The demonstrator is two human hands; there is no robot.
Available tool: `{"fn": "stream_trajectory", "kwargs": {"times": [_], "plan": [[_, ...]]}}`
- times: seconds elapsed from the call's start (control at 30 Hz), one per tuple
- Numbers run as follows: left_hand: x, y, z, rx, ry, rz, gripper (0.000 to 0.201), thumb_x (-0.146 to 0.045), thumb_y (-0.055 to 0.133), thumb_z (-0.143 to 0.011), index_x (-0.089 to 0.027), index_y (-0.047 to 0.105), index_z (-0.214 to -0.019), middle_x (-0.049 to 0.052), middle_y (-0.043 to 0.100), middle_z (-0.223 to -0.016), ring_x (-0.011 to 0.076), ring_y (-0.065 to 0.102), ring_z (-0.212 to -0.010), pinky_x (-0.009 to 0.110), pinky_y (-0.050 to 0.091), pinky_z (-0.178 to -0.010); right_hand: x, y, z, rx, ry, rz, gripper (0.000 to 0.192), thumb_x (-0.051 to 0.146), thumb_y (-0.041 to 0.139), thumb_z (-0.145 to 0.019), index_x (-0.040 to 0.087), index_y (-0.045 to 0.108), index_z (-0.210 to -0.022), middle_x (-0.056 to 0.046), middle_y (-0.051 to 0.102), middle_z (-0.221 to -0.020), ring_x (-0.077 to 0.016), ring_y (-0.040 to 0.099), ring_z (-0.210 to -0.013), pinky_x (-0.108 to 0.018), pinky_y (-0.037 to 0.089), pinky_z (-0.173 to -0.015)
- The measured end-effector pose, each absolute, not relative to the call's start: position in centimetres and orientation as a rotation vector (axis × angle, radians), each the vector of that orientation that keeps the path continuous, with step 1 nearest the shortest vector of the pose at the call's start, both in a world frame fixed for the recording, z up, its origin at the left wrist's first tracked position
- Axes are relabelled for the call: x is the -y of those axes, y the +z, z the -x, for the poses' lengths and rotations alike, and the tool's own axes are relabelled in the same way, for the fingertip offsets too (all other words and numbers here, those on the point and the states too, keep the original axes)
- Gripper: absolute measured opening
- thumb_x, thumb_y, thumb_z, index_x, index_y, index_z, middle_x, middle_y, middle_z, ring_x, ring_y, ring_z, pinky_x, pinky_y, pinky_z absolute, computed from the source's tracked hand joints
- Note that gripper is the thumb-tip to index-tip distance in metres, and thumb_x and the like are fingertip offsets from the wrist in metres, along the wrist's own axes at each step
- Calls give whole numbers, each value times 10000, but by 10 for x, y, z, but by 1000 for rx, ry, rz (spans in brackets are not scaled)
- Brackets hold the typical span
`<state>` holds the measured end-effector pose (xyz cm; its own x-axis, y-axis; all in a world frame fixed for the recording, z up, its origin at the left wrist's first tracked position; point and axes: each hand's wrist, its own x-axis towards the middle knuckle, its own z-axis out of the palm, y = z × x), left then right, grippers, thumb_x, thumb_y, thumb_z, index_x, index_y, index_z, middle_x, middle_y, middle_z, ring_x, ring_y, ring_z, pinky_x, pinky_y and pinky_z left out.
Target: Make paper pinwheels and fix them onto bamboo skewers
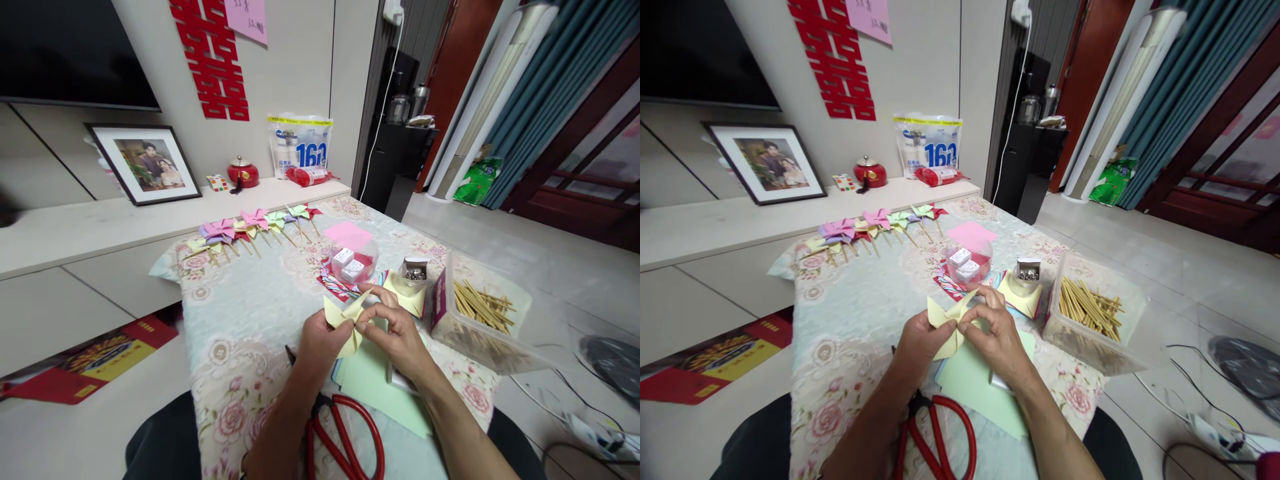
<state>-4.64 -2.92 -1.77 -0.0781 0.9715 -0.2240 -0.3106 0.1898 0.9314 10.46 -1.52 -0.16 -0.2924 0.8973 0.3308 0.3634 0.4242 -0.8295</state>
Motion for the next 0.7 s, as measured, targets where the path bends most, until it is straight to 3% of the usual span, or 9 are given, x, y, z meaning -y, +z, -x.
{"fn": "stream_trajectory", "kwargs": {"times": [0.7], "plan": [[27,-28,48,-1054,1245,-770,281,-254,742,-640,-104,709,-874,51,753,-744,165,637,-608,249,500,-577,12,-2,-108,1813,963,979,104,229,670,-858,226,698,-757,-55,559,-1300,-260,468,-1263,-389,290,-1066]]}}
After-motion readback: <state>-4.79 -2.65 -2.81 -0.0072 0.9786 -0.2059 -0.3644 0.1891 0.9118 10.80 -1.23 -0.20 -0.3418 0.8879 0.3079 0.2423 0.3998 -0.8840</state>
